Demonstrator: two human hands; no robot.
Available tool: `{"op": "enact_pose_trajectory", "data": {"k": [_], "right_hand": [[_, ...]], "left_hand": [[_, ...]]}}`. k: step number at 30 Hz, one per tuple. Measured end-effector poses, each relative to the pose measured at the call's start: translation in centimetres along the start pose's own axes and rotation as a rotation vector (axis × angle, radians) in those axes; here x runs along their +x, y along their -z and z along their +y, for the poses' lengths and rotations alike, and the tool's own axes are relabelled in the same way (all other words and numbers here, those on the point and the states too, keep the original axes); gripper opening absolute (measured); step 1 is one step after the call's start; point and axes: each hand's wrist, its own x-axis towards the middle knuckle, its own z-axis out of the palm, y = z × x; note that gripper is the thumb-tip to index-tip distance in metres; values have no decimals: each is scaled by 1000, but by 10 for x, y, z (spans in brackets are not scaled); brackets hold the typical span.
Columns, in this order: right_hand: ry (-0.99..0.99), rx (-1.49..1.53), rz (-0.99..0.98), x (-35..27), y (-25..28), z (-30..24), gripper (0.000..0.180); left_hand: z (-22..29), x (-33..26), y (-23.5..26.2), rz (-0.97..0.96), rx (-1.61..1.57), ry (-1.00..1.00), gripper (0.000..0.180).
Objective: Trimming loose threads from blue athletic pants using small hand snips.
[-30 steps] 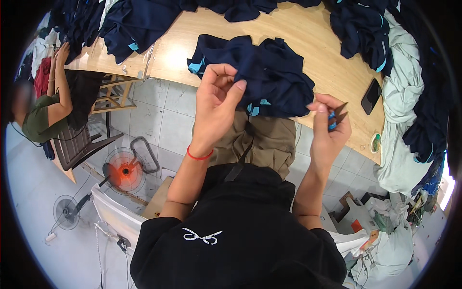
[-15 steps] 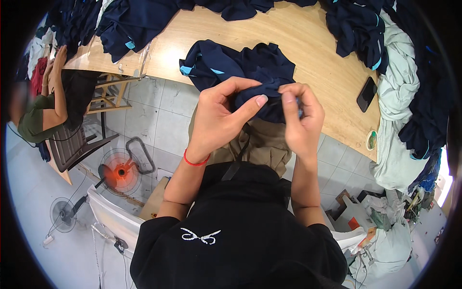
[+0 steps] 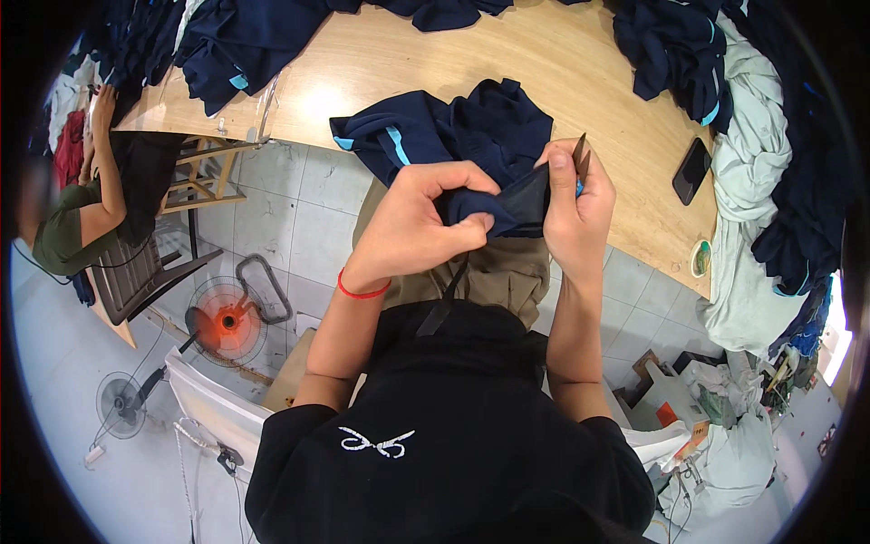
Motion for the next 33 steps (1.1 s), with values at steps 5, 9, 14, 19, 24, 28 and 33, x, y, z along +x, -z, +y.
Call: {"op": "enact_pose_trajectory", "data": {"k": [5,9,14,19,24,28,33], "right_hand": [[5,59,218,11,4,5,16],[-90,55,181,-5,30,22,15],[-340,165,273,-38,45,51,16],[-387,384,197,-41,35,50,17],[-162,195,-79,0,-19,28,18],[-135,26,-140,6,-36,30,21],[6,1,-274,10,-27,0,37]], "left_hand": [[2,38,22,831,238,-223,16],[-36,43,65,973,835,-452,21],[-72,1,48,986,645,-300,26],[-102,-36,22,760,-243,228,25],[-114,-2,3,706,-716,329,17],[-102,1,-4,768,-727,107,13],[-73,-25,4,493,-528,-156,11]]}}
